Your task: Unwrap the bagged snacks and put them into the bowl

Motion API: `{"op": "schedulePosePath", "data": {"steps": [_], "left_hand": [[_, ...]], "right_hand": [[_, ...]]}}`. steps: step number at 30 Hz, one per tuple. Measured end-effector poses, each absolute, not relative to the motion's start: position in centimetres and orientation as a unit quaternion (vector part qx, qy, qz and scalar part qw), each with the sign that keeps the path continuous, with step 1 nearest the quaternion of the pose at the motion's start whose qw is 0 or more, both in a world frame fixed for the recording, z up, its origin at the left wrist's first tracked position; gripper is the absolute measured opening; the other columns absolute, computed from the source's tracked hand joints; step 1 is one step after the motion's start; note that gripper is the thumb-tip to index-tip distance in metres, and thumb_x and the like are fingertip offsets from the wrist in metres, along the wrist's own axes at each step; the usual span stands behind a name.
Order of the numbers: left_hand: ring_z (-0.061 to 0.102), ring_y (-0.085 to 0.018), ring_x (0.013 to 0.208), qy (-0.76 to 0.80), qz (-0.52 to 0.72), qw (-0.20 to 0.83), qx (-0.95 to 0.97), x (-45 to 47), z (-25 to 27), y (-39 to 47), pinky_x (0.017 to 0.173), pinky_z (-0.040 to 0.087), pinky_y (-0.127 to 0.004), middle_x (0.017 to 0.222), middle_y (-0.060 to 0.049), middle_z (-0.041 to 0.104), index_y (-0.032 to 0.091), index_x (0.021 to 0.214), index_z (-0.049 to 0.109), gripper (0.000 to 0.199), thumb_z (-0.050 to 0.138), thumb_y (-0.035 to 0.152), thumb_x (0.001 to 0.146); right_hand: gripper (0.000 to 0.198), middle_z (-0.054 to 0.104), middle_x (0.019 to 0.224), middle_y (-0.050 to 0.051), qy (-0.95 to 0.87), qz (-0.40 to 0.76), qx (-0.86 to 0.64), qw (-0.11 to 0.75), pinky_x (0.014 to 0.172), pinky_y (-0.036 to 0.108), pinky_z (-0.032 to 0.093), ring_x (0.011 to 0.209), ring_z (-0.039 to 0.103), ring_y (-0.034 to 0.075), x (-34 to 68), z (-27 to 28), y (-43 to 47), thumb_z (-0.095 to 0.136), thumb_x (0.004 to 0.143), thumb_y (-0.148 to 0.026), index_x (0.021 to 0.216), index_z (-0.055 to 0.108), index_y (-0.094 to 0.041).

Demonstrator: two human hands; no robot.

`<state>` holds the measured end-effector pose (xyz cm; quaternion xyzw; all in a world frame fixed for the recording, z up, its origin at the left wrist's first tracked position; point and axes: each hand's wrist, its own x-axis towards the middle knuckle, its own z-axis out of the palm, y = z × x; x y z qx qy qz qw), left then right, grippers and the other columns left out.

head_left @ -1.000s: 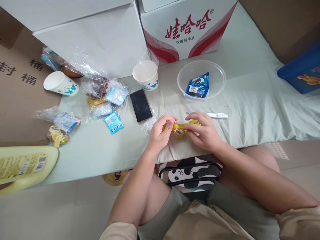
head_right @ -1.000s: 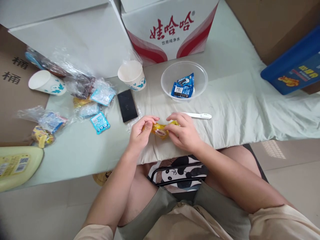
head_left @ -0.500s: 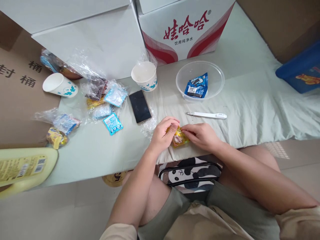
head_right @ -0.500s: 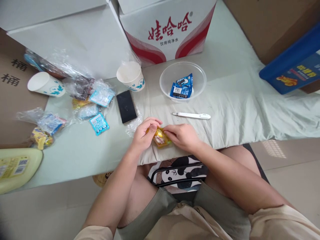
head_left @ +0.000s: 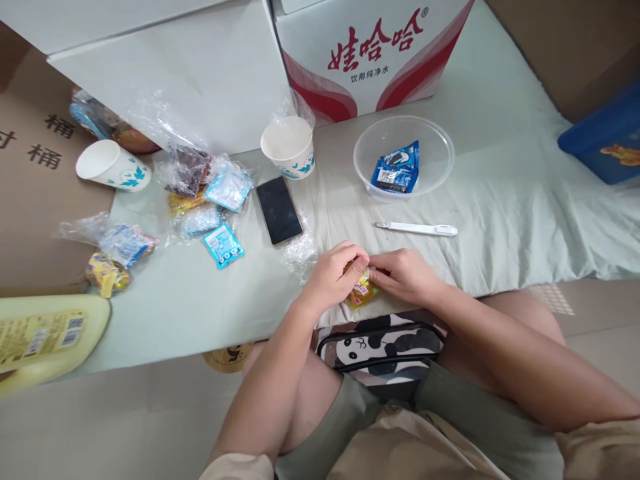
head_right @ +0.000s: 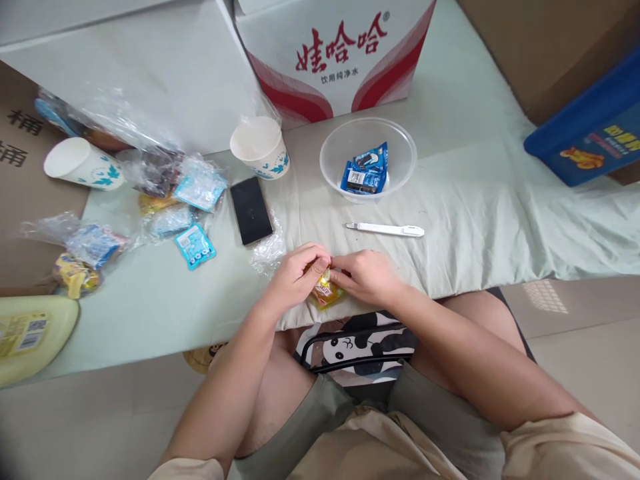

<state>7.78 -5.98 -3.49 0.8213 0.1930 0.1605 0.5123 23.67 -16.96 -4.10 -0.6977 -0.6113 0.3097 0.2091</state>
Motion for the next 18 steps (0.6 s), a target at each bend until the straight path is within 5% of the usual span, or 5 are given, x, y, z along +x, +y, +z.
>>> {"op": "schedulePosePath", "data": {"steps": [11, 18], "left_hand": [[0.061, -0.015, 0.076, 0.192, 0.208, 0.483, 0.829, 8.0, -3.5, -6.1, 0.071, 0.046, -0.029, 0.079, -0.003, 0.063, 0.019, 0.08, 0.061, 0.034, 0.046, 0.039, 0.103], [0.061, -0.016, 0.073, 0.192, 0.237, 0.486, 0.819, 8.0, -3.4, -6.2, 0.069, 0.047, -0.03, 0.078, -0.003, 0.063, 0.02, 0.079, 0.061, 0.036, 0.046, 0.043, 0.103]], "right_hand": [[0.055, 0.047, 0.052, 0.0, -0.641, 0.285, -0.655, 0.281, 0.055, 0.028, 0.024, 0.051, 0.037, 0.011, 23.3, -4.7, -17.0, 0.042, 0.097, -0.058, 0.058, 0.044, -0.02], [0.041, 0.051, 0.051, -0.002, -0.611, 0.316, -0.649, 0.325, 0.053, 0.024, 0.03, 0.048, 0.043, 0.009, 22.6, -4.2, -17.0, 0.06, 0.087, -0.045, 0.058, 0.043, -0.02]]}}
